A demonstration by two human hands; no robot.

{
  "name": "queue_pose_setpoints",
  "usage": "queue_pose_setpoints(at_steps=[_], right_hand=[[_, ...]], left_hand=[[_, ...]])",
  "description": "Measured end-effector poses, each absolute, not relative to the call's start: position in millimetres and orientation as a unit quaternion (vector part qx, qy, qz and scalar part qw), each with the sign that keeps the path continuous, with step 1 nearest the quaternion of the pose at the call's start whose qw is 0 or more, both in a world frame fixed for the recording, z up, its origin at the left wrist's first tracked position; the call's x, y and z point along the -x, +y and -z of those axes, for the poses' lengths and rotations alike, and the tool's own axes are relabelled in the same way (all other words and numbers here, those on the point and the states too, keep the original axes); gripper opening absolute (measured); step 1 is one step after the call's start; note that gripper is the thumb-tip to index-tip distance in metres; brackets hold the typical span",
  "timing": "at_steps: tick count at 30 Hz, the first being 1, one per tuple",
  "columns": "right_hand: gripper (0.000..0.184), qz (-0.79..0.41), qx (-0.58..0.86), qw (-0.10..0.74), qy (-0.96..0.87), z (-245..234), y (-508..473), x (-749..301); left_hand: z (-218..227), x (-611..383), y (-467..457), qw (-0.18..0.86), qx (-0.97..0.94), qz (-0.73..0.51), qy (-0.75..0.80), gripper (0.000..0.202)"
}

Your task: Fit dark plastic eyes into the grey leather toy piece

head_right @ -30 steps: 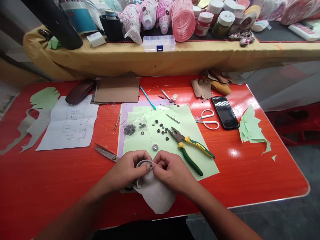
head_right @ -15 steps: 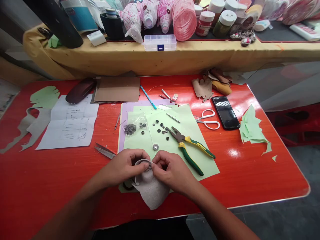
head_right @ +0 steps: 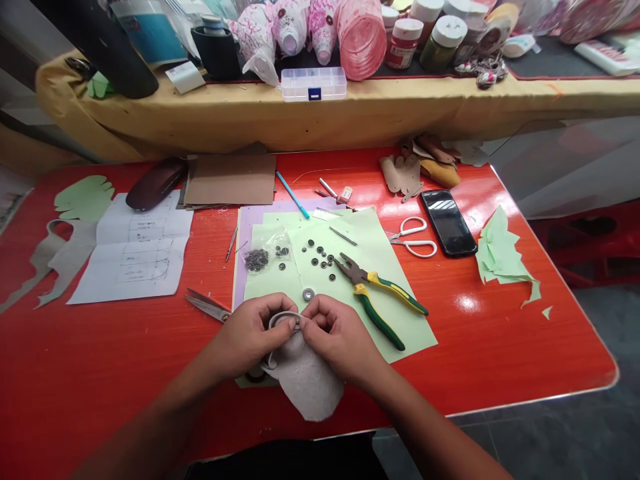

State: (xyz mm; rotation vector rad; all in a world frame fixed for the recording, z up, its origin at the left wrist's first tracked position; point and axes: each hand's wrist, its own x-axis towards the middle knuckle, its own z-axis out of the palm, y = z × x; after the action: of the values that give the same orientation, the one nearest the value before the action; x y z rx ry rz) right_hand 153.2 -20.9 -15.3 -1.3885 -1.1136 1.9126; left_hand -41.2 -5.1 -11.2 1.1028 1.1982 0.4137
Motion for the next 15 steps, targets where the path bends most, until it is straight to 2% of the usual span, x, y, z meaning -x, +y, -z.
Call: queue_pose_setpoints(at_steps=[15], right_hand=[[0.028,-0.675,0.516,0.271,-0.453,20.6,-25.6,-152.9]], left_hand=[[12.5,35.9,-7.3,0.657,-0.467,-0.207,0.554,0.013]])
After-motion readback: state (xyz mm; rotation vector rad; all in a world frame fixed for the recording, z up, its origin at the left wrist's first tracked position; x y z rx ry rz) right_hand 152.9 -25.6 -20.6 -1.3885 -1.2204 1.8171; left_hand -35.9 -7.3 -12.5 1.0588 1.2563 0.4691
